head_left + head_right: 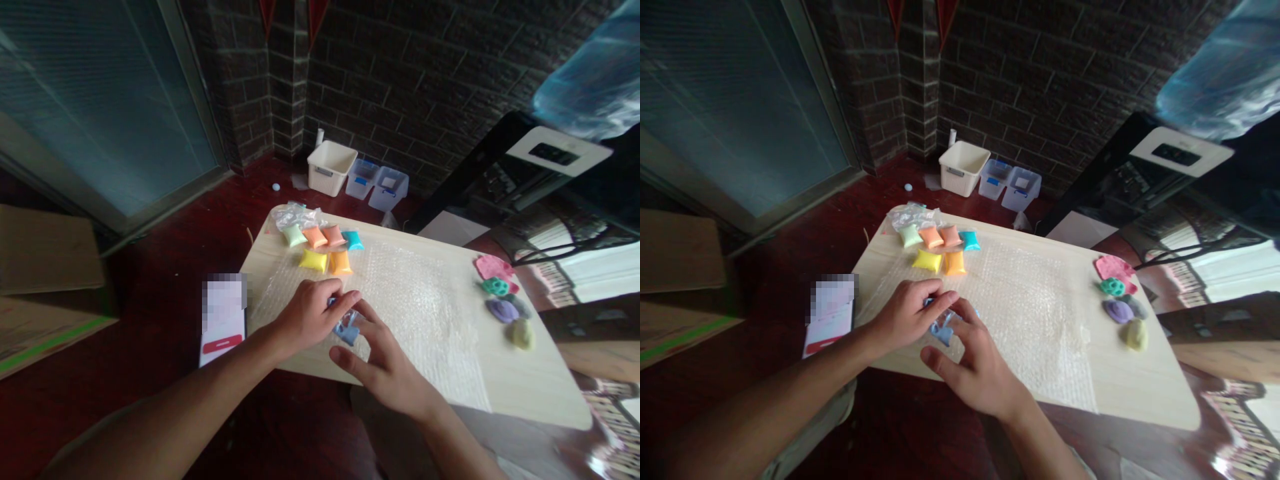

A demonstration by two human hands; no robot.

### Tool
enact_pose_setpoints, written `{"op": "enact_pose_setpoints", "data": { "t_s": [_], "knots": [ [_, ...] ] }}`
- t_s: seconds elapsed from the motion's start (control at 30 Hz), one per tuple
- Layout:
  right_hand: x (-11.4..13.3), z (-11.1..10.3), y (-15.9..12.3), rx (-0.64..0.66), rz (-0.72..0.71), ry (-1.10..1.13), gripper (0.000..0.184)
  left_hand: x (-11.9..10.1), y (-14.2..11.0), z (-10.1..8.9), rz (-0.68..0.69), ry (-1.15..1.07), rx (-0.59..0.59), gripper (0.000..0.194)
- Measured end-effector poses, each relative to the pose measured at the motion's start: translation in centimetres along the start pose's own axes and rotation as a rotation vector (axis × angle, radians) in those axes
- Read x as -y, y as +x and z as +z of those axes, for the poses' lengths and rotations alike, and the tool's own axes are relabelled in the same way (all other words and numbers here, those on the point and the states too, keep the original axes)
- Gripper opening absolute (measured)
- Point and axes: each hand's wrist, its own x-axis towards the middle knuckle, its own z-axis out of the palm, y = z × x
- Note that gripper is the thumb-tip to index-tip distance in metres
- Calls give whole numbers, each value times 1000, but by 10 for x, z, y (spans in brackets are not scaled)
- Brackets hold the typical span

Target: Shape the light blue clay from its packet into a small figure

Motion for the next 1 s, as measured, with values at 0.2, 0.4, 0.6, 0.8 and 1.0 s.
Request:
{"op": "enact_pose_setpoints", "data": {
  "t_s": [0.2,0.4,0.6,0.8,1.0],
  "knots": [
    [5,2,8,-10,72,188,25,5,5,-1,-40,37,-72,53],
    [9,7,13,-17,131,228,31,8,9,-7,-54,105,-94,54],
    [8,13,11,-46,145,190,42,7,9,-9,-24,128,-133,54],
    [14,9,12,-61,123,290,29,13,12,-13,-140,-105,-182,52],
    [5,8,11,-226,35,321,30,22,13,-14,-213,-226,-204,39]
  ]
}}
